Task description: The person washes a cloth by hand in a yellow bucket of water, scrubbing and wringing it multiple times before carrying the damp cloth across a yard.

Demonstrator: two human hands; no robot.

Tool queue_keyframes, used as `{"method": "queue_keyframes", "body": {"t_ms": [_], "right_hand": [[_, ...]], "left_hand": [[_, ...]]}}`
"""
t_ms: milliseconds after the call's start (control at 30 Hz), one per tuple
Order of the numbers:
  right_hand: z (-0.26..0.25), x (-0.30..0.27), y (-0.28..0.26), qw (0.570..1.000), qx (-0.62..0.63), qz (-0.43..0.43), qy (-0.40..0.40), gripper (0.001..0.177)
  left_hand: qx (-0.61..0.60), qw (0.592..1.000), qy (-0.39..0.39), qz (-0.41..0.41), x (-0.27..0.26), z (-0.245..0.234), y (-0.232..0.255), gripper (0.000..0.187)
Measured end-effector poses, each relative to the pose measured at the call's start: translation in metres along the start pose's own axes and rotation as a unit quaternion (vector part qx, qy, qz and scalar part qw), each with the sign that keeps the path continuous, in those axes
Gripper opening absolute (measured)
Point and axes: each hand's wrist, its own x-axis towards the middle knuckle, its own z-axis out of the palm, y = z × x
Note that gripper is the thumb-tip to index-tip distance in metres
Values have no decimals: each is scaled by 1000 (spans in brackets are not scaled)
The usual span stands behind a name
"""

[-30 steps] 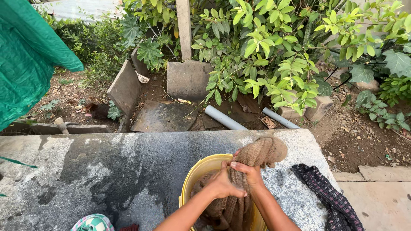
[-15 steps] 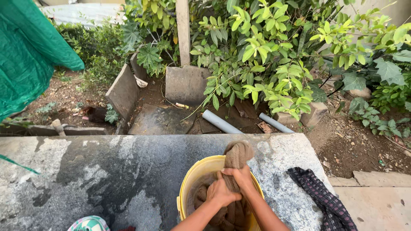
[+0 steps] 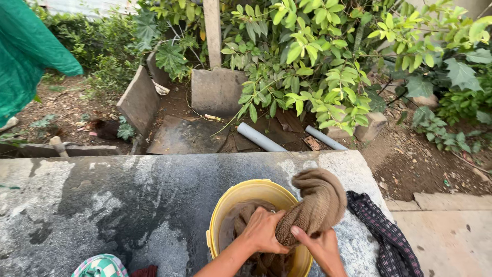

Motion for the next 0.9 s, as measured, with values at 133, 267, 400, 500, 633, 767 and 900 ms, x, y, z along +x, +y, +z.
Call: {"method": "queue_keyframes", "body": {"t_ms": [133, 267, 400, 500, 633, 767, 900], "right_hand": [[-54, -31, -3, 924, -322, 149, -141, 60], [-61, -60, -10, 884, -445, -139, 5, 100], [-29, -43, -16, 765, -500, -403, 39, 131], [-16, -28, -33, 825, -459, -323, -65, 103], [-9, -38, -48, 834, -499, -165, -165, 81], [-8, -59, -53, 808, -543, -122, -194, 76], [-18, -74, -59, 800, -557, -73, -212, 81]], "left_hand": [[89, 993, -52, 65, 6, -7, -4, 68], [176, 971, -67, 147, 1, 3, -9, 58], [163, 976, -71, 129, -6, 9, -12, 55], [154, 977, -58, 137, -14, 9, -13, 58], [146, 976, -50, 154, -24, 9, -10, 63], [136, 977, -55, 158, -38, 16, 2, 63], [116, 980, -50, 153, -47, 28, 19, 65]]}}
